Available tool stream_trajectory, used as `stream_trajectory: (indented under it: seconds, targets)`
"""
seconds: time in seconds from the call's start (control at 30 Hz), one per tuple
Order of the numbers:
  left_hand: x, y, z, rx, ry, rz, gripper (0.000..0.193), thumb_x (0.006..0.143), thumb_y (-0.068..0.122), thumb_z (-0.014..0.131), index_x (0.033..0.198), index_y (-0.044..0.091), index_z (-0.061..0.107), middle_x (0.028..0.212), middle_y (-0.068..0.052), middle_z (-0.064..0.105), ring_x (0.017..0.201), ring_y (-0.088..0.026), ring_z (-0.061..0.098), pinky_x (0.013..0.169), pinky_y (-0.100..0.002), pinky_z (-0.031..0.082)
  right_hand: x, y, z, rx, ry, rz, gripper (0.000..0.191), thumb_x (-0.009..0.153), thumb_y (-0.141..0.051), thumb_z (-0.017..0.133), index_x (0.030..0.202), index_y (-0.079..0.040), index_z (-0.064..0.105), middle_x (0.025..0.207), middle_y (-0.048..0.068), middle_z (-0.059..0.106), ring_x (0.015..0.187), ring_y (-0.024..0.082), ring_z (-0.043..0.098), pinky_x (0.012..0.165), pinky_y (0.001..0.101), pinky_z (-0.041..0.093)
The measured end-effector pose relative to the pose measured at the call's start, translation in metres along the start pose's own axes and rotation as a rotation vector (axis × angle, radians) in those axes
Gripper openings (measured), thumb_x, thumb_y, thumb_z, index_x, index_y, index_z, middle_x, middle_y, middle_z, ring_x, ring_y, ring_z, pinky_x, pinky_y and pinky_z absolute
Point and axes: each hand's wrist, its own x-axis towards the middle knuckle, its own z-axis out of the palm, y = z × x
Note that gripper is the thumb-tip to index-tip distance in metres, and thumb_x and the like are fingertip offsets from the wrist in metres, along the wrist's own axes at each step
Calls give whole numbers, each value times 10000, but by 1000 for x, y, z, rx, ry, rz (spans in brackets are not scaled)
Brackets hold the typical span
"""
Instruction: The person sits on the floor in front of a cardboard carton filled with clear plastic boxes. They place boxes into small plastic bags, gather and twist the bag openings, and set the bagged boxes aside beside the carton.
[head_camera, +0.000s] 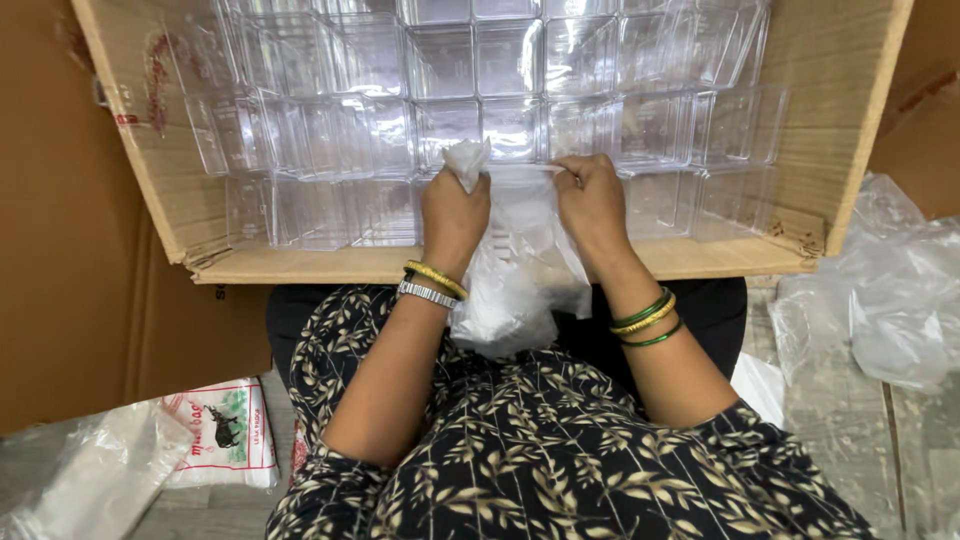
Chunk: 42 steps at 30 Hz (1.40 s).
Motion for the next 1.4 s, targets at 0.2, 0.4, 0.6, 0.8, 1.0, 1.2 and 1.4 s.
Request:
stream_trajectory:
  seconds: [0.2,0.4,0.6,0.8,1.0,1.2,1.4]
  targets:
    - [-9,15,-17,-421,-146,-184,314,873,262,778,903,-49,744,830,-128,739,735,-236,675,638,-360,512,-10,-31,-36,401,-56,349,264,923,11,597,1113,-16,780,1086,124,721,964,153,665,853,255,516]
    - [-61,57,-41,-964,-253,-89,171,951,142,721,1039,-5,708,901,-39,727,710,-90,596,588,-258,453,-18,-39,-72,1277,-355,679,426,1051,-300,430,1315,-29,626,1250,136,685,1110,185,690,985,313,556]
    - [-74,72,-40,-959,-212,-139,195,944,152,700,1059,-5,707,961,-45,762,839,-105,707,681,-260,537,-57,-35,-90,1394,-265,620,323,1113,-207,467,1294,14,617,1206,148,677,1092,221,683,994,378,555]
    - [-86,67,-7,-547,-160,109,214,913,175,730,1025,-6,747,933,-85,783,847,-157,740,725,-311,575,-104,-33,-118,1231,-315,532,352,1098,-229,493,1221,50,670,1138,153,711,1003,236,707,903,383,582]
    - [-108,87,21,-267,-176,202,259,900,255,770,999,16,757,840,-100,755,789,-163,742,683,-322,579,-145,-6,-172,1293,-281,595,292,1025,-209,541,1143,30,660,1107,162,718,962,272,704,878,439,595]
    - [-96,87,-13,-422,-147,24,318,838,316,829,907,19,738,792,-75,757,725,-169,720,669,-309,573,-125,144,-261,974,634,556,229,958,-194,574,1056,1,644,1090,164,721,935,302,693,867,494,602]
    - [-87,63,-41,-356,-47,31,344,804,277,801,976,-8,715,882,-102,769,824,-174,753,732,-327,584,-183,244,-258,472,880,815,171,890,-179,608,969,-28,629,1072,166,724,909,332,682,856,550,609]
